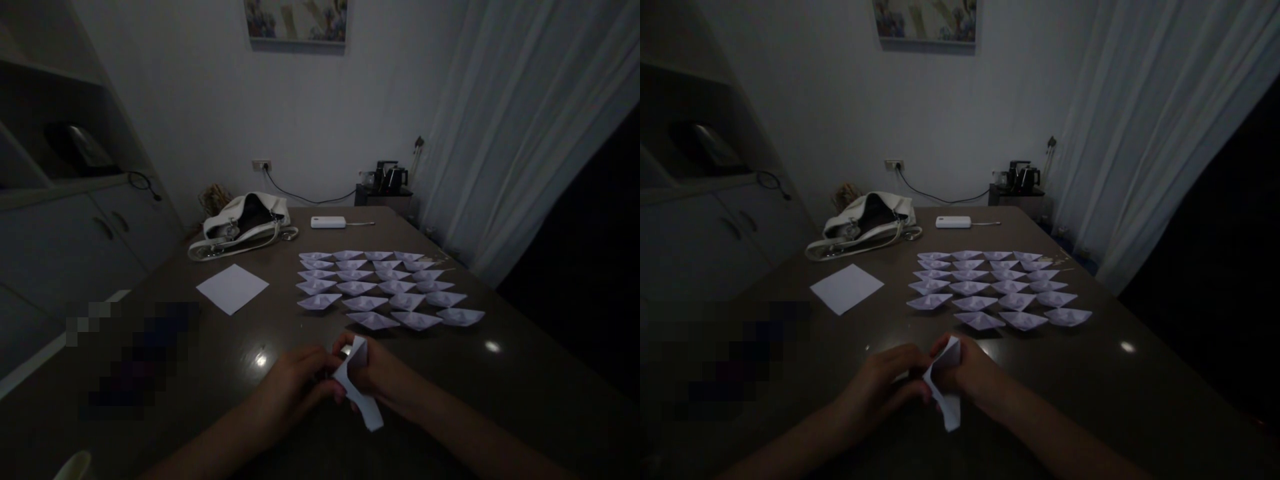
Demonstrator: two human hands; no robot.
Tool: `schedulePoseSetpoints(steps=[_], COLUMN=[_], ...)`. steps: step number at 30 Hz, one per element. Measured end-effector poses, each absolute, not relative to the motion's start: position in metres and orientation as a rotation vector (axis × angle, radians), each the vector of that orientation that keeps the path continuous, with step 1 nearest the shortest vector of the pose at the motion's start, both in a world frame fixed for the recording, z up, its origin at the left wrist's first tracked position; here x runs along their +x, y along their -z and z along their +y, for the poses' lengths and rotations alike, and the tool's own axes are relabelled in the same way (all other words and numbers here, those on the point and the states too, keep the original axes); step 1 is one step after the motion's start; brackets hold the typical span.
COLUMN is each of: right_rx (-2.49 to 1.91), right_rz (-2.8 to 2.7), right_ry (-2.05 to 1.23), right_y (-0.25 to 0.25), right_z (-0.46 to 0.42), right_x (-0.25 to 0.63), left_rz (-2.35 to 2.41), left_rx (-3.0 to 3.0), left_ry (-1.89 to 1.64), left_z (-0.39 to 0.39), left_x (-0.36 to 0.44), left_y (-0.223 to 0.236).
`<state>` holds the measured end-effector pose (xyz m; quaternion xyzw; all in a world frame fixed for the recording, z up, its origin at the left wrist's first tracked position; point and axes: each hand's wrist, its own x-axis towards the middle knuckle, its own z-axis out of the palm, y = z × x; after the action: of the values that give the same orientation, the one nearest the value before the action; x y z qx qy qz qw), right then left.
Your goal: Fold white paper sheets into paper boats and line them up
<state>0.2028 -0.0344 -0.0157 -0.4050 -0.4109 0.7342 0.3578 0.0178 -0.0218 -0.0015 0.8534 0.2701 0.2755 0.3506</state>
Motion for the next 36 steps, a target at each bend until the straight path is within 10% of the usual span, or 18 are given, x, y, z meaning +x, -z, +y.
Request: schedulePoseSetpoints(steps=[15,36], right_rx=[-0.785,-1.084], right_rz=[-1.026,-1.383], right_ry=[-2.041,-1.314], right_y=[0.019,0.007], right_z=[-0.036,-0.035], right_x=[0.203,0.205], left_rz=[0.651,1.081], left_rx=[2.280,1.585], left_ry=[-0.782,-0.683], left_z=[-0.021,-0.011], left_x=[0.014,0.024], left_y=[0.003,0.001])
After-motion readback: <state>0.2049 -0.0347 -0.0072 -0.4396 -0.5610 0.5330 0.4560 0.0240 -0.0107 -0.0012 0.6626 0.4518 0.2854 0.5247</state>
